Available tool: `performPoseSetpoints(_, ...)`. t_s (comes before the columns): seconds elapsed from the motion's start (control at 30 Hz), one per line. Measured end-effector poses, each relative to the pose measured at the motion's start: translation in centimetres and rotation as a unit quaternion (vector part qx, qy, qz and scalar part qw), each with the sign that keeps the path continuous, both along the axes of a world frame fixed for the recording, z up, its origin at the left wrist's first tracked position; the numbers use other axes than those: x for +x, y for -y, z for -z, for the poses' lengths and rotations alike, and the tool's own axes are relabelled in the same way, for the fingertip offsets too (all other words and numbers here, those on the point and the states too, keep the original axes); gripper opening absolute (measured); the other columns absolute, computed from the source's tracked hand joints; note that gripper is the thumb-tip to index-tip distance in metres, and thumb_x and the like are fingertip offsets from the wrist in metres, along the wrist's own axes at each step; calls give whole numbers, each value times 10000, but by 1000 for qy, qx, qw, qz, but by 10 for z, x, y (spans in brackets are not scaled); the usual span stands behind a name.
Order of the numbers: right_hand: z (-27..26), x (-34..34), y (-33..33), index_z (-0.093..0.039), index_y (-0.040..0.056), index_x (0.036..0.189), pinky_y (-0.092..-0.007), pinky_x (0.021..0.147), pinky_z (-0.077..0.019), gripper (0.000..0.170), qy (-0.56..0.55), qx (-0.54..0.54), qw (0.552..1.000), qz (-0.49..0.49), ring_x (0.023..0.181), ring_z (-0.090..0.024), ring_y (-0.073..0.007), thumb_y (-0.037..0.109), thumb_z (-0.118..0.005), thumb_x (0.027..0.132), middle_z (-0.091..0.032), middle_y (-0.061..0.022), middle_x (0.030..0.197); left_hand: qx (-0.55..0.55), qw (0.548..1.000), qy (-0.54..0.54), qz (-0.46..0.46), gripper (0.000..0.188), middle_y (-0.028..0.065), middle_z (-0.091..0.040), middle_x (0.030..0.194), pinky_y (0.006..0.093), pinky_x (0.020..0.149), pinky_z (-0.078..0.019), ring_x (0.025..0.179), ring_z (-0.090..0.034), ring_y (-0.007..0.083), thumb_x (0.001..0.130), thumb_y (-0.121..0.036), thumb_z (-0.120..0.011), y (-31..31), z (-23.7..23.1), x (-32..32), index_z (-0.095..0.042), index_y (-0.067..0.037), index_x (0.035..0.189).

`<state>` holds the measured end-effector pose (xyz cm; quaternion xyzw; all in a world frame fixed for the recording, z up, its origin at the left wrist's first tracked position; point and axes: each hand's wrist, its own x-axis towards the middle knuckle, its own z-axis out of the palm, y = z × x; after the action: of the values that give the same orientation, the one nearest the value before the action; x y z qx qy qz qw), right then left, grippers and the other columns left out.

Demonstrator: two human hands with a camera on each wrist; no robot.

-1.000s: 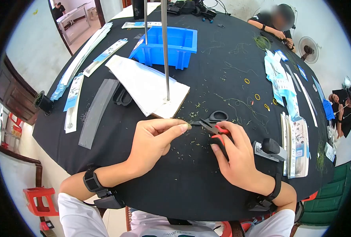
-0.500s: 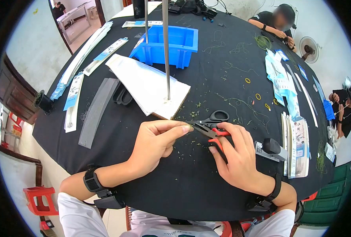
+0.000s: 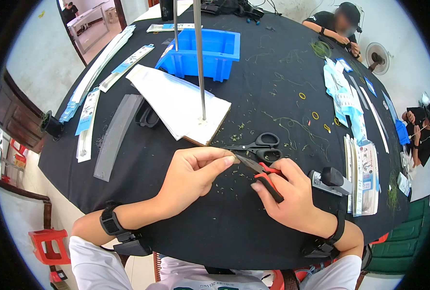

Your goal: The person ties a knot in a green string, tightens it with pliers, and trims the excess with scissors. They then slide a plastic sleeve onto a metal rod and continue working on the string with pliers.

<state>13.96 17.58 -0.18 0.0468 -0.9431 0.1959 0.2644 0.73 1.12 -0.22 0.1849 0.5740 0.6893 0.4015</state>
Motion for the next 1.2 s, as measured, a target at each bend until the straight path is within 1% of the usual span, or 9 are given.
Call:
performPoseSetpoints(0.13, 2, 0, -5, -609, -15, 732, -303, 466, -407, 214, 3, -66, 998, -14, 571, -512, -215, 152, -742, 718, -511, -92, 733, -17, 994, -105, 18, 172, -76, -424, 561, 204, 425, -201, 481, -285, -7, 906, -143, -575, 0, 1, 3, -644, 5, 962)
performPoseSetpoints(0.23, 3, 2, -5, -610, -16, 720, -305, 459, -403, 202, 12, -77, 997, -2, 544, -506, -210, 140, -737, 721, -511, -89, 712, -25, 983, -179, 21, 173, -71, -436, 537, 186, 393, -205, 435, -300, -9, 921, -149, -553, -1, 1, 3, -612, 12, 942)
performPoseSetpoints(0.43, 0, 0, -5, -613, -11, 713, -307, 455, -404, 193, 15, -55, 998, 1, 534, -507, -210, 141, -731, 726, -516, -86, 708, -75, 975, -206, 22, 147, -72, -397, 546, 209, 443, -198, 497, -277, -8, 899, -124, -572, 1, -1, 2, -633, 10, 905)
performPoseSetpoints(0.53, 2, 0, -5, -614, -10, 713, -308, 454, -404, 192, 11, -57, 998, 4, 535, -508, -211, 141, -731, 725, -518, -87, 710, -51, 978, -197, 48, 173, -69, -437, 534, 185, 396, -191, 439, -303, -9, 923, -145, -541, 0, 4, -1, -612, 13, 922)
performPoseSetpoints(0.73, 2, 0, -8, -618, -8, 716, -306, 462, -407, 180, 8, -64, 998, 6, 540, -512, -213, 137, -723, 732, -517, -86, 711, -20, 990, -115, 81, 231, -80, -356, 510, 193, 393, -185, 423, -278, 2, 945, -178, -500, -2, -3, -2, -603, 21, 891)
performPoseSetpoints(0.93, 3, -1, -10, -640, -13, 755, -302, 474, -408, 150, 4, -102, 995, 15, 546, -517, -214, 122, -707, 749, -530, -93, 707, -21, 982, -102, 158, 362, -65, -347, 494, 196, 395, -200, 409, -287, 17, 976, -266, -426, 1, -6, -5, -580, 28, 831)
performPoseSetpoints(1.03, 5, -2, -11, -652, -16, 768, -301, 478, -406, 142, -1, -125, 992, 23, 547, -522, -218, 119, -693, 767, -545, -100, 709, 19, 981, -68, 182, 393, -15, -387, 474, 194, 358, -261, 394, -392, 52, 982, -273, -395, 2, 1, -9, -556, 28, 787)
performPoseSetpoints(1.13, 4, -1, -11, -660, -18, 773, -306, 480, -406, 139, 11, -136, 990, 33, 546, -526, -222, 119, -681, 780, -554, -106, 710, 64, 984, 1, 169, 385, 67, -473, 480, 216, 327, -388, 463, -573, 150, 975, -276, -395, 2, 1, -7, -542, 29, 790)
performPoseSetpoints(1.2, 4, -1, -11, -661, -19, 772, -308, 482, -407, 142, 13, -136, 990, 38, 544, -527, -223, 121, -677, 785, -554, -106, 707, 124, 978, 15, 168, 373, 125, -555, 589, 251, 336, -460, 621, -640, 218, 967, -284, -405, 2, 4, -10, -542, 29, 816)
